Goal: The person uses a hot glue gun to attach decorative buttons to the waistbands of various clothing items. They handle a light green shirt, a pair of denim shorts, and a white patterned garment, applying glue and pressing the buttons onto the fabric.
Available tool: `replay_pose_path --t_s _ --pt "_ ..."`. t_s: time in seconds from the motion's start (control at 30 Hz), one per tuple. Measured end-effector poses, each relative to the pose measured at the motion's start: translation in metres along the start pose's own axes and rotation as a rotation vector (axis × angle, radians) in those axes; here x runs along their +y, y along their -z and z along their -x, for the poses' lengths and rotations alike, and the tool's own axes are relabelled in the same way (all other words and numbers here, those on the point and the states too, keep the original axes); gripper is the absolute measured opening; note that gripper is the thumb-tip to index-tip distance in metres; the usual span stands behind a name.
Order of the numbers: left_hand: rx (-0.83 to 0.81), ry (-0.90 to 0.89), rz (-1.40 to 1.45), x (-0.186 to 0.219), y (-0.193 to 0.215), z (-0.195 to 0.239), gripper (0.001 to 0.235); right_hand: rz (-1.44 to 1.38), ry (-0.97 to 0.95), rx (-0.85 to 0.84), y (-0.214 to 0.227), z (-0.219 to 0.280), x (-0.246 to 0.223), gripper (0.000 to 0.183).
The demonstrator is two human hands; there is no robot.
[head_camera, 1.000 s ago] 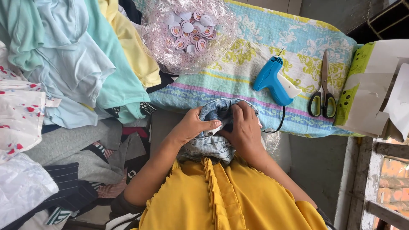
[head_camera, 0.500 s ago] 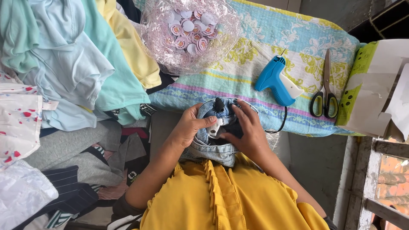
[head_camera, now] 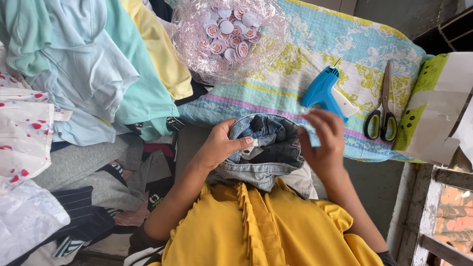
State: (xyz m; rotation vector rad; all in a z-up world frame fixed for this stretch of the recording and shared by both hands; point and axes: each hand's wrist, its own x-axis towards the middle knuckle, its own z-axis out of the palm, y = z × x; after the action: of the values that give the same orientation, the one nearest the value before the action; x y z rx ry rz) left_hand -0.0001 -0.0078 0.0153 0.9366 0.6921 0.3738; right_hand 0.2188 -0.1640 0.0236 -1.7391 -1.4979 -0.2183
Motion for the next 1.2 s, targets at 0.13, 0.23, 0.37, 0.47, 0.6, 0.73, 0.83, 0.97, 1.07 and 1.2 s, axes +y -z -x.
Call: replay_pose_path --t_s 0.13,0.23,0.37,0.47,0.6,0.73,0.83,0.97,1.07,1.2 --pt "0.013 0.016 0.022 0.004 -0.002 0.0 0.028 0.339 -0.226 -0.202 0.019 -0.017 0.058 0.057" --pt "0.018 0.027 0.02 0.001 0.001 -0.001 0.028 0.485 -0.484 -0.52 0.008 -0.002 0.094 0.089" --pt "0.006 0.036 0.045 -0.004 0.003 0.001 0.029 0.269 -0.393 -0.327 0.018 0.008 0.093 0.074" --pt "0.007 0.033 0.046 -0.001 0.002 0.001 0.029 -0.216 -0.498 -0.229 0.046 -0.006 0.047 0.057" --pt "-0.019 0.04 0.01 -0.003 0.004 -0.001 0.03 -0.804 -0.76 -0.253 0.061 -0.022 -0.061 0.046" --pt "-0.046 -0.002 -0.105 -0.007 0.024 -0.013 0.03 -0.82 -0.45 -0.494 0.041 0.055 -0.024 0.058" --pt "-0.062 -0.019 -0.207 -0.005 0.034 -0.012 0.028 -0.671 -0.385 -0.542 0.035 0.062 -0.033 0.099" --pt "-0.082 -0.044 -0.278 0.01 0.015 -0.006 0.025 -0.457 -0.326 -0.607 0.027 0.069 -0.031 0.097" --pt "-0.071 -0.054 -0.302 0.008 0.011 -0.006 0.024 -0.377 -0.301 -0.639 0.023 0.068 -0.03 0.085" --pt "-0.059 -0.053 -0.351 0.011 0.01 -0.005 0.024 -0.356 -0.273 -0.637 0.019 0.074 -0.026 0.085"
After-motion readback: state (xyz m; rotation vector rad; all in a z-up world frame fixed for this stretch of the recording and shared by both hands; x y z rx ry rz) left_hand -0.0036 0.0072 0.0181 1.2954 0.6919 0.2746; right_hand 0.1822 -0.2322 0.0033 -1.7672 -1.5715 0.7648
